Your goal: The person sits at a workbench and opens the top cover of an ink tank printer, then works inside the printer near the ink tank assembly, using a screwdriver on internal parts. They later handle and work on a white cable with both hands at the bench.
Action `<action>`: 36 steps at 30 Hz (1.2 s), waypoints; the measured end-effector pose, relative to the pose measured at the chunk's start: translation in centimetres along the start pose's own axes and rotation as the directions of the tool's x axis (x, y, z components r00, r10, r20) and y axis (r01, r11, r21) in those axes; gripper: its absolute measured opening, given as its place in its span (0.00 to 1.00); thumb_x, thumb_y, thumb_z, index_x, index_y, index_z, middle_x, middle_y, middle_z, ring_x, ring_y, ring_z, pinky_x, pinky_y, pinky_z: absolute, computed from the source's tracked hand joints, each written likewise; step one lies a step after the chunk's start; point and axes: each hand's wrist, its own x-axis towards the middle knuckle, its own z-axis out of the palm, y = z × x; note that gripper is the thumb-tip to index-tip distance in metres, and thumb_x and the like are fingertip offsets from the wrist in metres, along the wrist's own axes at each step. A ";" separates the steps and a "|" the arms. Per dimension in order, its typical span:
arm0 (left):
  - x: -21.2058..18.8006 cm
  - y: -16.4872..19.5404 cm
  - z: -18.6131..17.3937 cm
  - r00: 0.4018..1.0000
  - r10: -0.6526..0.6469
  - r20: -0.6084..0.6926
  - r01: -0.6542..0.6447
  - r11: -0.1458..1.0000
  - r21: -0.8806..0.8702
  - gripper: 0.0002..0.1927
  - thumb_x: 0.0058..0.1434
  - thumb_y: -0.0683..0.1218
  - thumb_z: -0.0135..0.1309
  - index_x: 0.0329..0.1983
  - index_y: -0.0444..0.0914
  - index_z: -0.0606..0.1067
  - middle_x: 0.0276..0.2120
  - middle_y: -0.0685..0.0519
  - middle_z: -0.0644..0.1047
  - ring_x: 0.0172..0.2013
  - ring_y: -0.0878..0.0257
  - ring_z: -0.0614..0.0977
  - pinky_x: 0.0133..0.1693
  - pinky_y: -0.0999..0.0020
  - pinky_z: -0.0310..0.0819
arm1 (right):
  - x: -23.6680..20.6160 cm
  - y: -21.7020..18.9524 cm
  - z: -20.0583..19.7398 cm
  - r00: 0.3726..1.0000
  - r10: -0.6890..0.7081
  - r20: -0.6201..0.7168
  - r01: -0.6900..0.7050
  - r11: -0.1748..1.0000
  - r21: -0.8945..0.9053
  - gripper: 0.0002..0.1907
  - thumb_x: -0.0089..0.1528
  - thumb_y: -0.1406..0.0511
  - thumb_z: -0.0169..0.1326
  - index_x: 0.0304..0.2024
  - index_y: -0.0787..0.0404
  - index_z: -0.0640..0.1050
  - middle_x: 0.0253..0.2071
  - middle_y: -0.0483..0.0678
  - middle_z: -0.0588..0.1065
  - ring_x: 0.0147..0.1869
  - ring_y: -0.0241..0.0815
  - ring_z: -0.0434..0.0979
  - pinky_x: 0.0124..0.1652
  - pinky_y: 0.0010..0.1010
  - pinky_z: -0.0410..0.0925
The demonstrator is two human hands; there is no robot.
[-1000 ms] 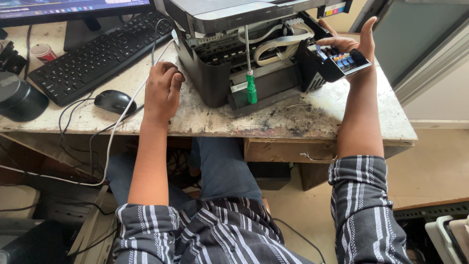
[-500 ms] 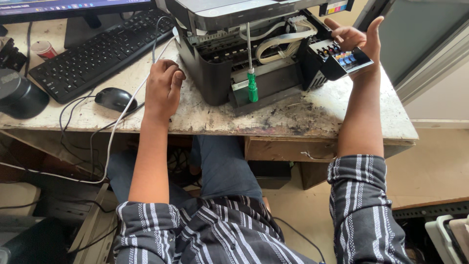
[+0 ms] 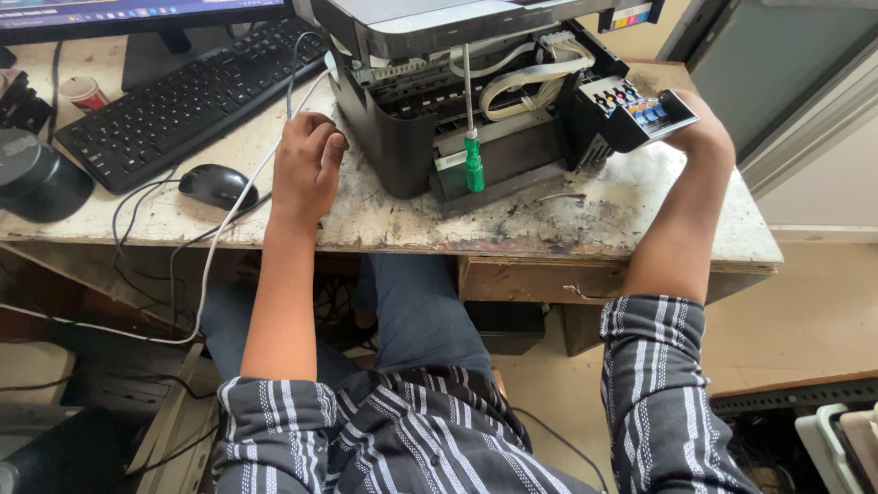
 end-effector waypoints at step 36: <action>-0.2 -0.2 0.3 1.000 -0.021 -0.010 0.022 0.999 0.030 0.12 0.74 0.48 0.53 0.42 0.33 0.77 0.47 0.44 0.76 0.50 0.43 0.75 0.51 0.51 0.69 | 0.8 -3.2 1.3 0.814 -0.296 -0.500 0.578 0.506 0.640 0.35 0.71 0.40 0.51 0.51 0.66 0.84 0.65 0.51 0.70 0.70 0.48 0.69 0.70 0.42 0.60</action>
